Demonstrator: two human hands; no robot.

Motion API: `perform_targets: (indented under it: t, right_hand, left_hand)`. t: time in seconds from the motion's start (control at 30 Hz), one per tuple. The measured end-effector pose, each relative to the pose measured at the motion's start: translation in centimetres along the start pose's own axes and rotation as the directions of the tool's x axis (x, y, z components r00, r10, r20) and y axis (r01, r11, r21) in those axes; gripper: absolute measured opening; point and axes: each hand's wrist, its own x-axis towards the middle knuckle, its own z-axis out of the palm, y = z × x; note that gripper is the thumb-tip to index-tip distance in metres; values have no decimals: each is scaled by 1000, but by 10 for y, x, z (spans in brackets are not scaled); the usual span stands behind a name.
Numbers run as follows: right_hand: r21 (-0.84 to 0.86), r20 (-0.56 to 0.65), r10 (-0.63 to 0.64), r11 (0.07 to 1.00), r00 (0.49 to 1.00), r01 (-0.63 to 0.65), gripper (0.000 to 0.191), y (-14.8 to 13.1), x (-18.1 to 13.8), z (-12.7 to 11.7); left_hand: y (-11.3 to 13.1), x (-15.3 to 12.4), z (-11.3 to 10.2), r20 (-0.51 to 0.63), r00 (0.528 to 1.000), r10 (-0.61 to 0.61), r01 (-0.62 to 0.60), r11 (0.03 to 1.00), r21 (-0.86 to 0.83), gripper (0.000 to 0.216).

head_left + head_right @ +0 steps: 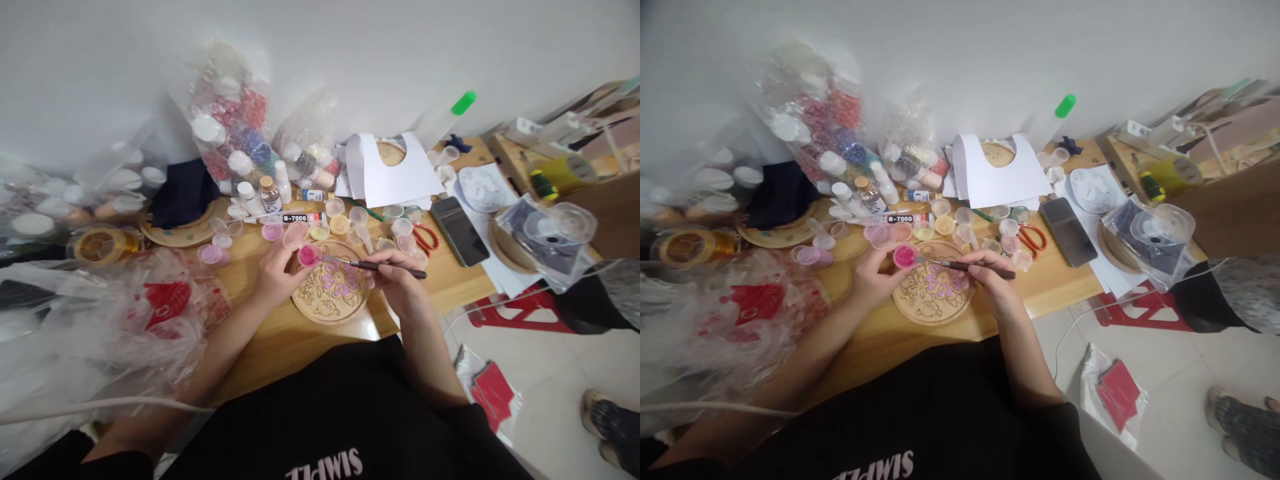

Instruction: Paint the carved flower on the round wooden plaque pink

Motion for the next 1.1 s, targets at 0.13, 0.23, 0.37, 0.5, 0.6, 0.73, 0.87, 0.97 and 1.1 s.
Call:
perform_targets:
  t: [0.13,0.23,0.37,0.5,0.6,0.73,0.87,0.97,1.1]
  right_hand:
    - [-54,-41,-23,998,999,21,10,-6,-12,-14]
    - [-64,-58,-13,998,998,9,9,-6,-20,-22]
    - [-68,-58,17,997,998,-21,9,1,-24,-23]
    - [-145,-60,26,989,998,-34,10,8,-24,-19]
    - [-207,-58,17,978,998,-29,14,11,-22,-17]
    - [-257,-48,-5,966,999,-8,18,10,-20,-15]
    - [-333,-15,-44,942,999,37,20,9,-20,-12]
    - [-396,1,-86,915,996,79,23,9,-21,-9]
    - [-415,2,-108,905,994,99,22,9,-22,-8]
  left_hand:
    - [-1,0,1,-32,999,-1,1,1000,5,24]
    - [0,0,1,-46,999,-12,12,1000,13,25]
    - [2,1,1,-61,998,-5,5,1000,5,25]
    - [3,1,1,-53,998,-16,16,1000,6,23]
    - [3,1,0,-46,999,-22,22,1000,1,23]
    - [2,1,-1,-15,999,-46,46,999,-1,27]
    - [1,0,0,-17,999,-41,41,999,-1,26]
    - [0,0,1,-1,998,-68,68,998,10,27]
    - [1,0,1,-14,998,-57,57,998,-8,26]
